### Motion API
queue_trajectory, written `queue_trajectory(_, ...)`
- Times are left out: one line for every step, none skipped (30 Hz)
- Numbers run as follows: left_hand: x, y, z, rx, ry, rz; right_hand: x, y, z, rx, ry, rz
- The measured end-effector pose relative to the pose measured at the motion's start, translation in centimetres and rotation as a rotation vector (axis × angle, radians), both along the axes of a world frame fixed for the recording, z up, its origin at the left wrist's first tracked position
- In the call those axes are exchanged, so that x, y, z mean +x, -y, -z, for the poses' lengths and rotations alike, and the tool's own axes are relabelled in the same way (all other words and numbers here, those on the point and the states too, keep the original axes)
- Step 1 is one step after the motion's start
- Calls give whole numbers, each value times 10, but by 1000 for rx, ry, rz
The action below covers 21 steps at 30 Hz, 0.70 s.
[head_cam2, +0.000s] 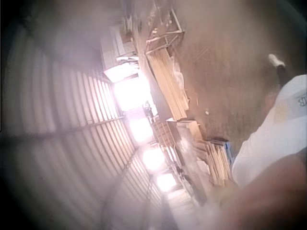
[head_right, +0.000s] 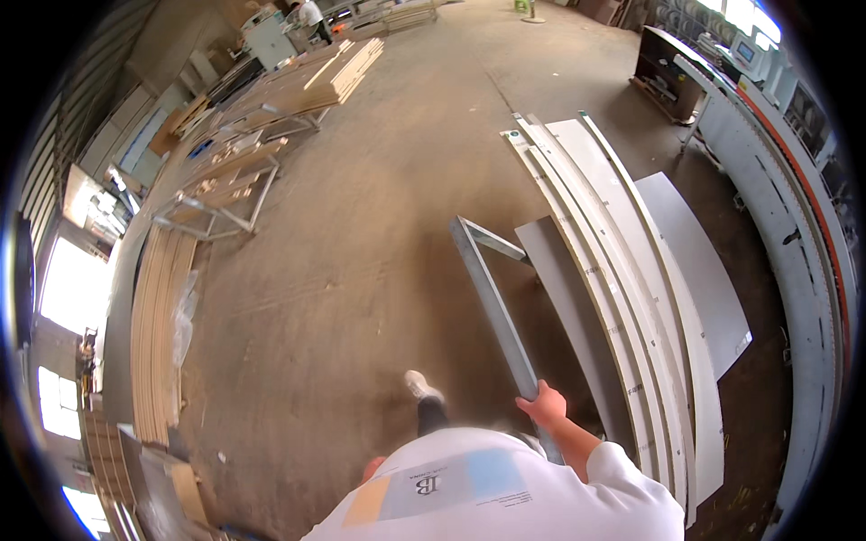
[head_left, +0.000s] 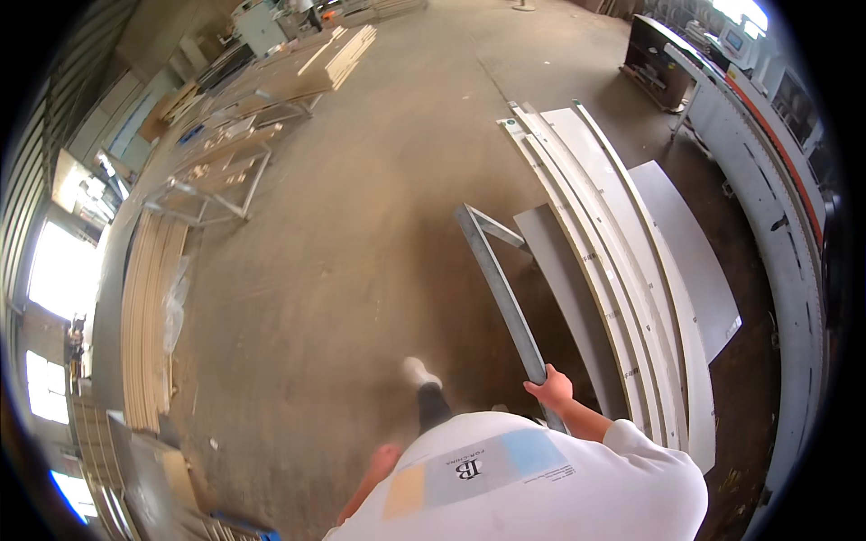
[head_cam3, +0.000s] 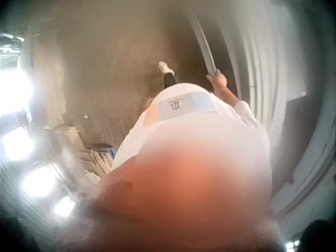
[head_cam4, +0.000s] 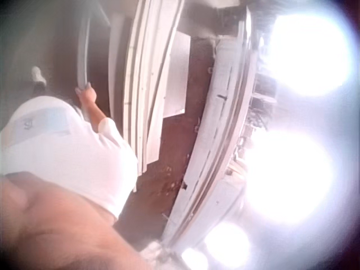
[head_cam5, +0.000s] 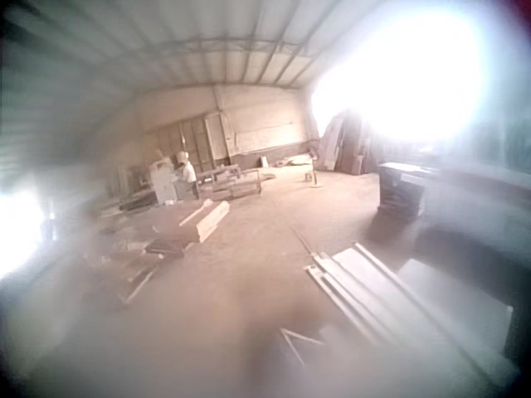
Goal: The person applies white edge banding to the edges of wooden boards using a machine. They feed the boards into the machine, press the banding down, and then move the finished pieces to a nearby cart. The person also transports the cart across the workshop floor.
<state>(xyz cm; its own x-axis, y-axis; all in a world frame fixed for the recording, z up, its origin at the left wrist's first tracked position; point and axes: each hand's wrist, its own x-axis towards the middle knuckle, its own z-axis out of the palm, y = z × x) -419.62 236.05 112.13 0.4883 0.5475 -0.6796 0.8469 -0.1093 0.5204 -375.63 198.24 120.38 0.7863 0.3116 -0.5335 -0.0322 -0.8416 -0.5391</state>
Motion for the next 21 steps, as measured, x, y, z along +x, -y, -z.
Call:
queue_trajectory(25, -26, 22, -13, -26, 44, 26, -13, 7, -24, 38, 28)
queue_trajectory(50, -46, 37, -13, -48, 49, 52, -29, 14, -46, 70, 42)
queue_trajectory(83, -71, 55, -5, -52, 57, 79, -44, 21, -67, 101, 56)
queue_trajectory(120, -92, 74, 14, -42, 76, 109, -57, 26, -76, 104, 88)
queue_trajectory(144, -113, 92, 45, -31, 81, 128, -73, 32, -80, 91, 113)
queue_trajectory(179, -135, 100, 87, -4, 98, 153, -87, 31, -84, 87, 147)
queue_trajectory(215, -157, 107, 142, 36, 124, 177, -100, 36, -98, 98, 165)
queue_trajectory(253, -177, 111, 169, 70, 153, 202, -111, 39, -115, 111, 189)
queue_trajectory(288, -195, 112, 177, 78, 177, 225, -125, 34, -129, 117, 207)
queue_trajectory(322, -211, 112, 132, 50, 206, 251, -138, 27, -150, 105, 210)
queue_trajectory(363, -229, 107, 90, 29, 238, 279, -152, 26, -161, 143, 208)
queue_trajectory(400, -254, 97, 61, -5, 274, 304, -168, 35, -161, 169, 206)
queue_trajectory(438, -269, 86, 58, -12, 333, 324, -176, 44, -175, 184, 204)
queue_trajectory(485, -284, 62, 56, -22, 396, 347, -188, 38, -155, 109, 222)
queue_trajectory(526, -302, 51, 71, -3, 453, 370, -197, 37, -158, 175, 217)
queue_trajectory(559, -321, 48, 49, 41, 416, 388, -203, 37, -155, 180, 232)
queue_trajectory(595, -340, 44, 25, 64, 376, 410, -214, 35, -153, 166, 242)
queue_trajectory(630, -359, 41, 1, 90, 334, 436, -225, 32, -136, 154, 252)
queue_trajectory(665, -378, 36, 17, 143, 289, 463, -236, 26, -118, 144, 261)
queue_trajectory(699, -393, 31, 20, 188, 251, 485, -245, 22, -112, 125, 276)
queue_trajectory(725, -408, 31, 23, 225, 210, 505, -252, 22, -92, 112, 289)
